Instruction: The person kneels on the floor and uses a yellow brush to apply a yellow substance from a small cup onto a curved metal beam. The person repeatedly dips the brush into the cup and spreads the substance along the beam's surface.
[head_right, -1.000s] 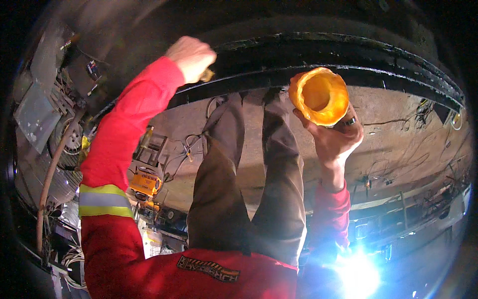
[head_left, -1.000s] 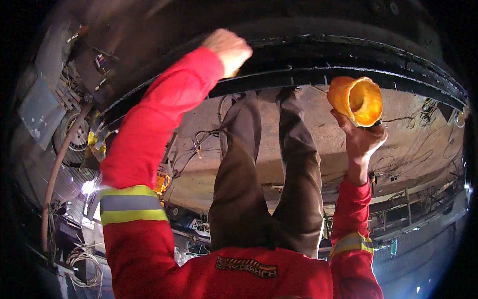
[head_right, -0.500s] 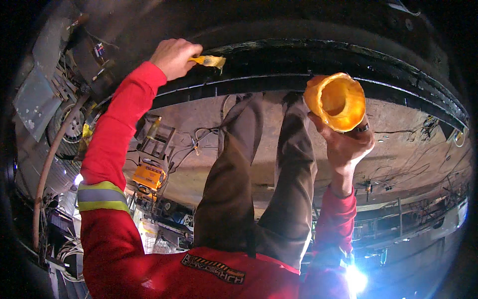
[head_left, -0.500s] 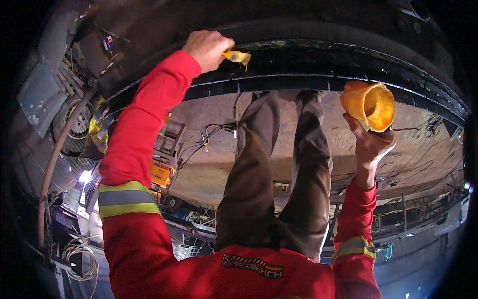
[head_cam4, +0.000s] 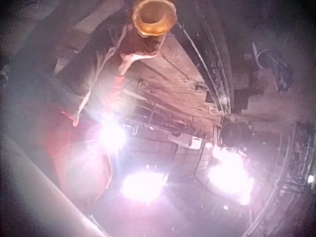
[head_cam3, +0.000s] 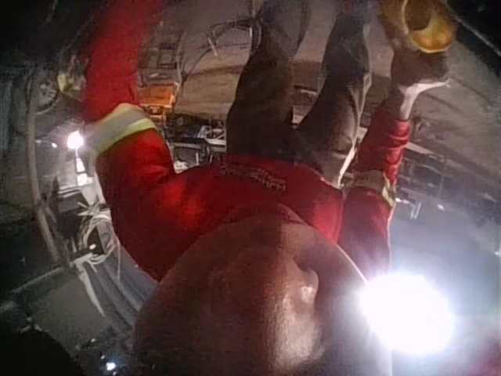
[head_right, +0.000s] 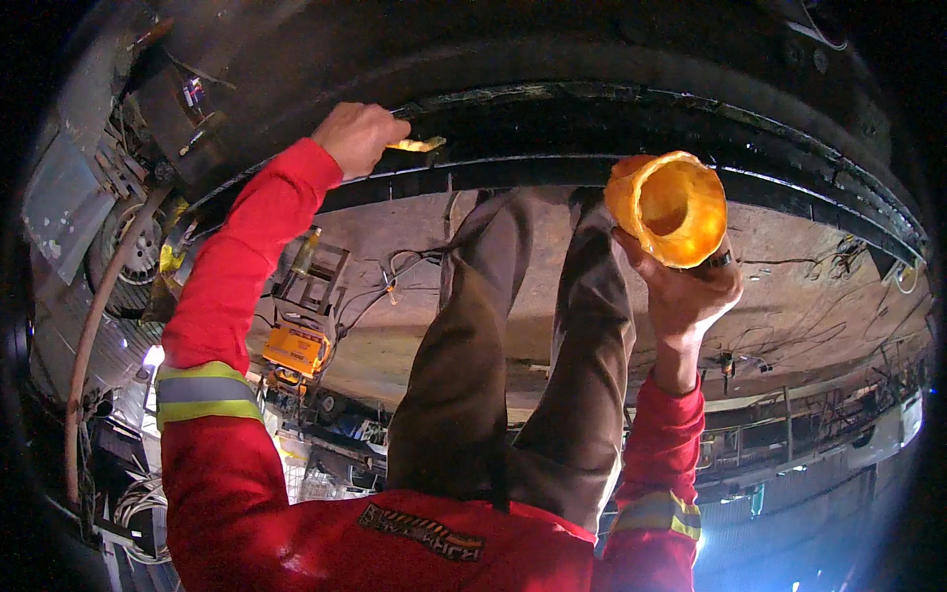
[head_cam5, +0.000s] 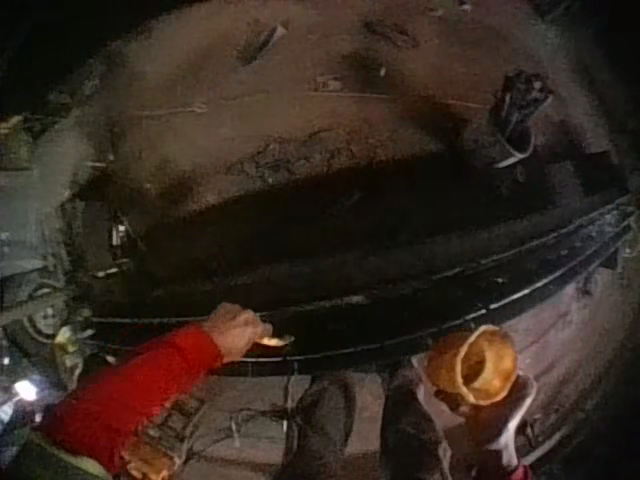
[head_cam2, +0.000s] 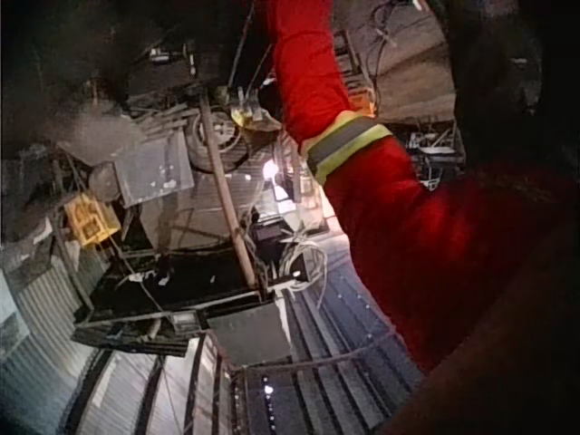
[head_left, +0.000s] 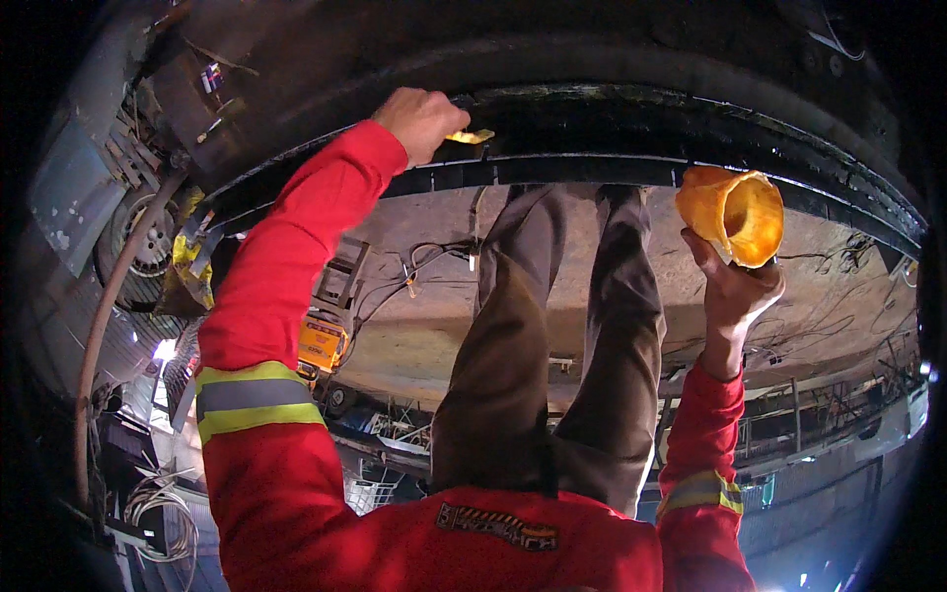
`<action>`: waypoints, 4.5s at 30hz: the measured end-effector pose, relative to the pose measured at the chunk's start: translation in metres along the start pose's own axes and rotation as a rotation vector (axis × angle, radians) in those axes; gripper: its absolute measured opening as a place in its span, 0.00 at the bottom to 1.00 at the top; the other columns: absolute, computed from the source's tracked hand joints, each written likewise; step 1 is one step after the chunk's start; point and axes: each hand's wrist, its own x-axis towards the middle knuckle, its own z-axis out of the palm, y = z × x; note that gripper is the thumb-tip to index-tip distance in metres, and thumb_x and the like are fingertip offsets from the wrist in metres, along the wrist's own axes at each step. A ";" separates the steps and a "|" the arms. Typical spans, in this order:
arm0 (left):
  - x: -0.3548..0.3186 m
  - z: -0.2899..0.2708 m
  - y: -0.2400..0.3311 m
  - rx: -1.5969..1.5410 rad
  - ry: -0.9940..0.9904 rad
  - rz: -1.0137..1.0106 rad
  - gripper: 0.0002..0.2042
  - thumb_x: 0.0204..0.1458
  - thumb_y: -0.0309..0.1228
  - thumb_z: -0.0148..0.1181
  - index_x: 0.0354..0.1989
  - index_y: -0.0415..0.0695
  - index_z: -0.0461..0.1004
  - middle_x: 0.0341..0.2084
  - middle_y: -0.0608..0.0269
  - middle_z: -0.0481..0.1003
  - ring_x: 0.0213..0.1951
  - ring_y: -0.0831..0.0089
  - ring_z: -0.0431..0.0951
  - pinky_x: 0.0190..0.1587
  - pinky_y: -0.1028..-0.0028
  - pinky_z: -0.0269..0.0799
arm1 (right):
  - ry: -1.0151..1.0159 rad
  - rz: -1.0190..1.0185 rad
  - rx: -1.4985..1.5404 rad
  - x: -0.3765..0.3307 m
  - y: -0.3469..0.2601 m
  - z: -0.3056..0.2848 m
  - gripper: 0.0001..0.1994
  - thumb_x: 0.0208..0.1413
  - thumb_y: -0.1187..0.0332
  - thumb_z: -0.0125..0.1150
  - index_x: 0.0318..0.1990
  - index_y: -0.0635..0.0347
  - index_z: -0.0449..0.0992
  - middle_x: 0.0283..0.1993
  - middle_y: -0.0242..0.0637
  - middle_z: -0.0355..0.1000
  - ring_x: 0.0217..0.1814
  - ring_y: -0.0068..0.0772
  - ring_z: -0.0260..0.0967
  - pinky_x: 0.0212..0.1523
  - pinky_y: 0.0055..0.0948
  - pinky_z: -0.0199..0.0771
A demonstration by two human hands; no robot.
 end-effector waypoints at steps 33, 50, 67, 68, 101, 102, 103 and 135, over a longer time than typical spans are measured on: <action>-0.016 -0.035 0.019 -0.165 -0.358 -0.296 0.07 0.47 0.32 0.56 0.31 0.44 0.74 0.29 0.49 0.76 0.36 0.48 0.76 0.38 0.54 0.70 | -0.085 0.027 0.158 -0.002 -0.003 0.007 0.23 0.39 0.70 0.77 0.45 0.66 0.75 0.41 0.36 0.78 0.45 0.29 0.76 0.51 0.31 0.75; 0.000 -0.037 0.015 -0.050 -0.229 -0.261 0.07 0.41 0.29 0.57 0.29 0.44 0.76 0.28 0.49 0.77 0.34 0.50 0.78 0.37 0.55 0.73 | -0.061 0.029 0.087 0.001 0.002 0.005 0.23 0.37 0.72 0.77 0.44 0.68 0.75 0.40 0.34 0.78 0.42 0.25 0.76 0.49 0.28 0.74; 0.016 -0.054 0.047 -0.047 -0.339 -0.071 0.08 0.44 0.30 0.56 0.32 0.42 0.75 0.26 0.48 0.77 0.33 0.50 0.78 0.35 0.54 0.73 | -0.006 0.049 0.083 0.006 0.008 -0.007 0.22 0.35 0.67 0.79 0.40 0.66 0.77 0.35 0.31 0.77 0.36 0.22 0.72 0.42 0.25 0.71; 0.013 -0.064 0.045 -0.050 -0.386 -0.058 0.08 0.44 0.30 0.56 0.32 0.42 0.75 0.26 0.48 0.77 0.32 0.50 0.78 0.35 0.54 0.72 | 0.045 0.061 0.108 0.007 0.009 -0.004 0.21 0.34 0.64 0.80 0.35 0.65 0.78 0.29 0.28 0.76 0.30 0.16 0.68 0.34 0.20 0.67; -0.048 0.006 0.109 -0.340 0.384 -0.497 0.07 0.47 0.28 0.62 0.32 0.43 0.71 0.25 0.49 0.76 0.29 0.49 0.77 0.30 0.58 0.71 | 0.417 0.226 0.193 -0.034 0.021 -0.034 0.18 0.32 0.66 0.80 0.28 0.66 0.78 0.22 0.20 0.67 0.23 0.13 0.56 0.27 0.17 0.55; -0.054 0.000 0.110 -0.303 0.407 -0.526 0.07 0.46 0.28 0.62 0.32 0.43 0.71 0.25 0.49 0.76 0.30 0.49 0.77 0.30 0.58 0.71 | 0.380 0.264 0.167 -0.038 0.025 -0.038 0.19 0.33 0.67 0.80 0.32 0.67 0.78 0.27 0.24 0.70 0.28 0.16 0.62 0.33 0.19 0.60; -0.056 -0.006 0.115 -0.257 0.426 -0.556 0.07 0.46 0.27 0.62 0.33 0.43 0.71 0.26 0.49 0.76 0.30 0.49 0.77 0.31 0.58 0.71 | 0.341 0.300 0.141 -0.044 0.036 -0.045 0.21 0.33 0.69 0.79 0.36 0.68 0.78 0.32 0.28 0.74 0.34 0.19 0.68 0.39 0.20 0.65; 0.014 0.087 0.249 -0.407 1.058 -0.557 0.07 0.51 0.29 0.61 0.37 0.42 0.73 0.19 0.61 0.75 0.22 0.72 0.75 0.26 0.73 0.67 | -0.168 -0.460 0.435 0.031 0.224 -0.062 0.20 0.40 0.81 0.71 0.44 0.68 0.75 0.41 0.35 0.76 0.46 0.24 0.72 0.52 0.28 0.68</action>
